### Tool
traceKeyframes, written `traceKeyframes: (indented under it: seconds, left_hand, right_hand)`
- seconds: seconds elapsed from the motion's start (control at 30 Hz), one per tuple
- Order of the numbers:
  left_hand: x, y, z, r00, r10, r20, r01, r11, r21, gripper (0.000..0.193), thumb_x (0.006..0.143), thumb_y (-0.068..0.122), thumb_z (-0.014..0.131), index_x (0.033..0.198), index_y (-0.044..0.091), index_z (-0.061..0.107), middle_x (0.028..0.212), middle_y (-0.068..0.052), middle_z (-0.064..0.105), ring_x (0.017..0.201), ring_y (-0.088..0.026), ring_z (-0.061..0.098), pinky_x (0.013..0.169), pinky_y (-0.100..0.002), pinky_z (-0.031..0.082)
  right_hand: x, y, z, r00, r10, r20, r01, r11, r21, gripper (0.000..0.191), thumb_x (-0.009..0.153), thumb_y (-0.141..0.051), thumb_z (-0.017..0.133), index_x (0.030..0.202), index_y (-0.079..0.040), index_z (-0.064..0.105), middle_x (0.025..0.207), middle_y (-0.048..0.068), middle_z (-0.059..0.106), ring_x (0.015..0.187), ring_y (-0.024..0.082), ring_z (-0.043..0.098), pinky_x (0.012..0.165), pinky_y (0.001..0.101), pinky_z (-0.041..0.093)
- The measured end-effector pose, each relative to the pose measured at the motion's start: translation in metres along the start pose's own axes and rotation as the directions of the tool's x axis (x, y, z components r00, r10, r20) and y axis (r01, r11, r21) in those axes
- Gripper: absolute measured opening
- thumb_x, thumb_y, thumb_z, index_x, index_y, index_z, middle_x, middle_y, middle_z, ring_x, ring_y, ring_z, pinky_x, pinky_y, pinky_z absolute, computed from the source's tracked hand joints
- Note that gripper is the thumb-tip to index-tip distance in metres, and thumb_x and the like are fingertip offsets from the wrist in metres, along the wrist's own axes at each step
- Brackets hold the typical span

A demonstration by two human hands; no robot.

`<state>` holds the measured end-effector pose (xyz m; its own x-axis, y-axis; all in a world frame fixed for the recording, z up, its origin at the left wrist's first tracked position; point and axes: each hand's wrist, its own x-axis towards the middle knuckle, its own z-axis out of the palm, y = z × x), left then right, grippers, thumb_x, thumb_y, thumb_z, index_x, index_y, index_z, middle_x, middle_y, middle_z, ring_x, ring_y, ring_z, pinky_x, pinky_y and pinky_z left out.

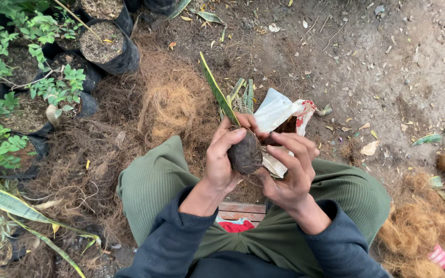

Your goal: The person sits cross-legged and wraps a small plant cutting with a single leaf in a piece of coconut coir. They repeatedly adjust the coir around the base of the cutting, securing it by hand. The wrapped cutting is held in the hands; the final placement is not shown.

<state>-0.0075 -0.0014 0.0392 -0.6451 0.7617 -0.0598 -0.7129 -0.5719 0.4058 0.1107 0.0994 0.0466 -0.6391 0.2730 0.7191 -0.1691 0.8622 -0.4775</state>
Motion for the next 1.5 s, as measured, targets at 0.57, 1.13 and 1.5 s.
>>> traceKeyframes:
  seconds: [0.57, 1.13, 1.5]
  left_hand:
    - [-0.004, -0.001, -0.007, 0.995, -0.026, 0.095, -0.002, 0.96, 0.281, 0.043, 0.103, 0.018, 0.048, 0.141, -0.001, 0.046, 0.13, -0.02, 0.062, 0.117, -0.026, 0.066, 0.104, -0.039, 0.055]
    - [-0.004, -0.008, -0.015, 0.999, 0.042, 0.029, -0.048, 0.957, 0.285, 0.043, 0.094, 0.014, 0.05, 0.133, -0.003, 0.048, 0.11, -0.016, 0.064, 0.099, -0.018, 0.064, 0.091, -0.033, 0.055]
    - [-0.006, -0.007, -0.013, 0.999, 0.041, 0.026, -0.047, 0.953, 0.298, 0.043, 0.09, 0.011, 0.052, 0.13, -0.001, 0.047, 0.111, -0.015, 0.061, 0.1, -0.017, 0.062, 0.09, -0.032, 0.055]
  right_hand:
    - [0.01, 0.002, -0.015, 0.973, -0.021, 0.23, 0.038, 0.997, -0.068, 0.061, 0.069, 0.002, 0.082, 0.127, -0.011, 0.067, 0.125, 0.009, 0.059, 0.117, 0.032, 0.058, 0.101, 0.0441, 0.049]
    - [0.006, 0.002, -0.007, 0.984, -0.088, 0.157, 0.095, 0.995, -0.039, 0.062, 0.082, -0.014, 0.087, 0.135, -0.008, 0.056, 0.133, 0.009, 0.068, 0.109, 0.027, 0.066, 0.096, 0.0387, 0.043]
    - [0.004, 0.007, -0.005, 0.984, -0.092, 0.149, 0.093, 0.996, 0.0, 0.054, 0.08, -0.01, 0.086, 0.127, -0.009, 0.059, 0.132, 0.009, 0.068, 0.107, 0.027, 0.066, 0.093, 0.0396, 0.046]
